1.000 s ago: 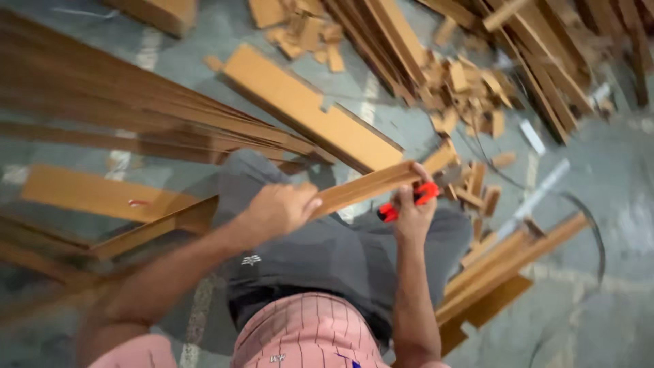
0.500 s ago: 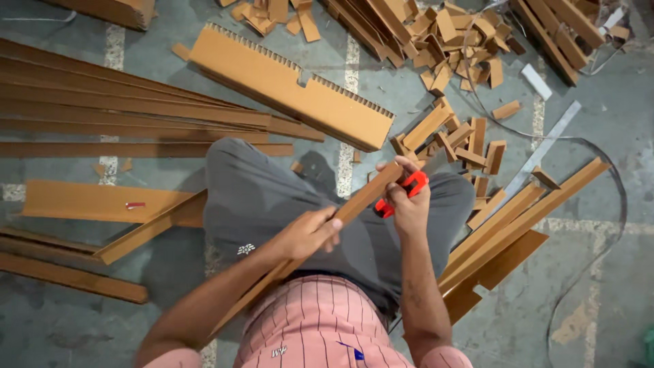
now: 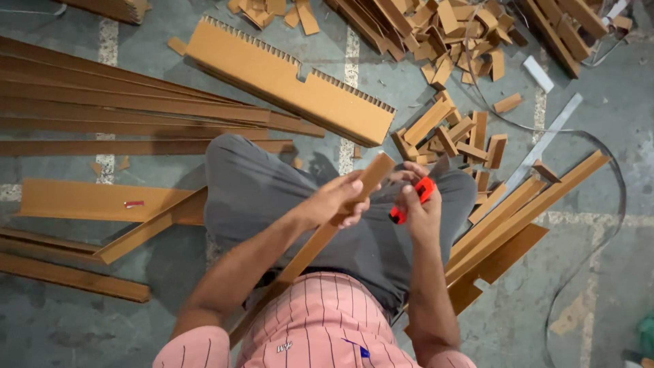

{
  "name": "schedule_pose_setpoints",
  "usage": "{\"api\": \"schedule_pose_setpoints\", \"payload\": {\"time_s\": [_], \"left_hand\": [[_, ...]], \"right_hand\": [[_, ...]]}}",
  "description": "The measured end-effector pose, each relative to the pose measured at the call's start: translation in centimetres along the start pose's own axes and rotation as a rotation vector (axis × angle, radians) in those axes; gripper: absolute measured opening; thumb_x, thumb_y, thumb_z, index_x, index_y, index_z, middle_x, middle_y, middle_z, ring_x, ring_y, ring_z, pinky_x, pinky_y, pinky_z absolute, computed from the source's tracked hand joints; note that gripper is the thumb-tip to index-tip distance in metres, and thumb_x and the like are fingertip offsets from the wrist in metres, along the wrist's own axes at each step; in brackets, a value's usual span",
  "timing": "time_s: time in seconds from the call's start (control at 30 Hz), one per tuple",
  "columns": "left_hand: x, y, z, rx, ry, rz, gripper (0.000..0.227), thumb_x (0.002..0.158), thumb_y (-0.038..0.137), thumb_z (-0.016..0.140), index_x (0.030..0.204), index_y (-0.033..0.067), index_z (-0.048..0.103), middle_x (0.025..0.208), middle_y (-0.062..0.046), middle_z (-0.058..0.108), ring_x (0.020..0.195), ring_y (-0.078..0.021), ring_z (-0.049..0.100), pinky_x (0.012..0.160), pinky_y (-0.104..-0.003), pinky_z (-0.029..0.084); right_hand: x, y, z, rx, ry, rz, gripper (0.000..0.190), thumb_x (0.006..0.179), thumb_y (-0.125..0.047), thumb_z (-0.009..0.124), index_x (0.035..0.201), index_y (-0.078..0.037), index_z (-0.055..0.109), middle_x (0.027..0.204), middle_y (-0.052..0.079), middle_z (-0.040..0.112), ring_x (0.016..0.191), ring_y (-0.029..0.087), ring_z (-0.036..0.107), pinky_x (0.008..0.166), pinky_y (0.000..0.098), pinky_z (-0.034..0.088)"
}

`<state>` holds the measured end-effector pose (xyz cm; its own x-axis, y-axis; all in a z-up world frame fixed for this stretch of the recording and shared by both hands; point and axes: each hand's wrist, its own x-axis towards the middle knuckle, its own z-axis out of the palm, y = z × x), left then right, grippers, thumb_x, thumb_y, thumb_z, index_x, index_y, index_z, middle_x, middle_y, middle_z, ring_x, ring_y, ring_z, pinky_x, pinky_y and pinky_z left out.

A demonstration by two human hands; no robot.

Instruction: The person sits on the floor and uses a red utility knife to cut long, thin strips of brown cardboard. They hold the cardboard in their left hand and slice it into smaller pieces with the knife in their right hand, discarding the cut pieces onto the floor.

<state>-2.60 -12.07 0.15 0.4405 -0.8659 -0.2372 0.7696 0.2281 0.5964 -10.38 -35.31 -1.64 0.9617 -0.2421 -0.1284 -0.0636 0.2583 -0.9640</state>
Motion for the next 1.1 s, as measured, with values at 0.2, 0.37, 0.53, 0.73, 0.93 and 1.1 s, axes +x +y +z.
{"api": "schedule_pose_setpoints", "payload": {"time_s": [0.2, 0.37, 0.53, 0.73, 0.93, 1.1], "left_hand": [[0.3, 0.0, -1.8, -0.248, -0.168, -0.041, 0.071, 0.102, 0.065, 0.038, 0.138, 0.0046, 0.049, 0.079, -0.003, 0.053, 0.057, -0.0156, 0.058, 0.048, -0.028, 0.046], [0.4, -0.1, -0.6, 0.107, 0.059, 0.056, 0.053, 0.103, 0.046, 0.051, 0.139, 0.0073, 0.047, 0.085, -0.005, 0.061, 0.059, -0.0153, 0.062, 0.05, -0.03, 0.051], [-0.8, 0.5, 2.4, 0.846, 0.397, 0.305, 0.038, 0.103, 0.029, 0.063, 0.127, 0.0011, 0.054, 0.089, -0.016, 0.07, 0.075, -0.0267, 0.07, 0.068, -0.039, 0.056], [-1.1, 1.3, 4.8, 1.01, 0.444, 0.4, 0.045, 0.096, 0.026, 0.066, 0.127, -0.0027, 0.049, 0.099, -0.026, 0.069, 0.094, -0.0452, 0.068, 0.076, -0.048, 0.053], [-1.2, 1.2, 4.8, 0.996, 0.432, 0.332, 0.04, 0.099, 0.024, 0.062, 0.124, -0.0048, 0.051, 0.096, -0.025, 0.071, 0.093, -0.0427, 0.07, 0.077, -0.046, 0.055], [-1.4, 1.4, 4.9, 0.971, 0.413, 0.385, 0.038, 0.099, 0.022, 0.06, 0.125, -0.0058, 0.052, 0.097, -0.026, 0.071, 0.095, -0.0435, 0.07, 0.077, -0.046, 0.055]], "right_hand": [[-0.8, 0.5, 0.4, -0.01, -0.078, -0.043, 0.049, 0.107, -0.029, 0.053, 0.146, 0.0, 0.047, 0.114, 0.01, 0.068, 0.062, 0.008, 0.048, 0.057, 0.023, 0.042], [-2.1, 0.6, 0.4, -0.306, -0.097, -0.145, 0.049, 0.111, -0.046, 0.046, 0.126, -0.002, 0.061, 0.094, 0.006, 0.062, 0.066, 0.011, 0.048, 0.06, 0.0248, 0.038], [-2.1, -3.6, 2.4, -0.965, -0.129, -0.427, 0.05, 0.112, -0.047, 0.045, 0.121, 0.0, 0.06, 0.097, 0.015, 0.064, 0.084, 0.032, 0.064, 0.075, 0.0403, 0.051], [-1.3, -7.0, 4.2, -1.24, -0.213, -0.468, 0.048, 0.108, -0.047, 0.048, 0.118, -0.002, 0.061, 0.095, 0.017, 0.063, 0.086, 0.039, 0.064, 0.075, 0.0451, 0.052], [-0.6, -6.4, 3.4, -1.361, -0.268, -0.462, 0.048, 0.103, -0.052, 0.049, 0.109, -0.006, 0.063, 0.088, 0.014, 0.064, 0.08, 0.037, 0.064, 0.071, 0.0467, 0.05], [-0.3, -5.9, 3.2, -1.387, -0.327, -0.392, 0.048, 0.101, -0.052, 0.049, 0.103, -0.006, 0.062, 0.086, 0.015, 0.064, 0.077, 0.037, 0.065, 0.067, 0.0472, 0.05]]}}
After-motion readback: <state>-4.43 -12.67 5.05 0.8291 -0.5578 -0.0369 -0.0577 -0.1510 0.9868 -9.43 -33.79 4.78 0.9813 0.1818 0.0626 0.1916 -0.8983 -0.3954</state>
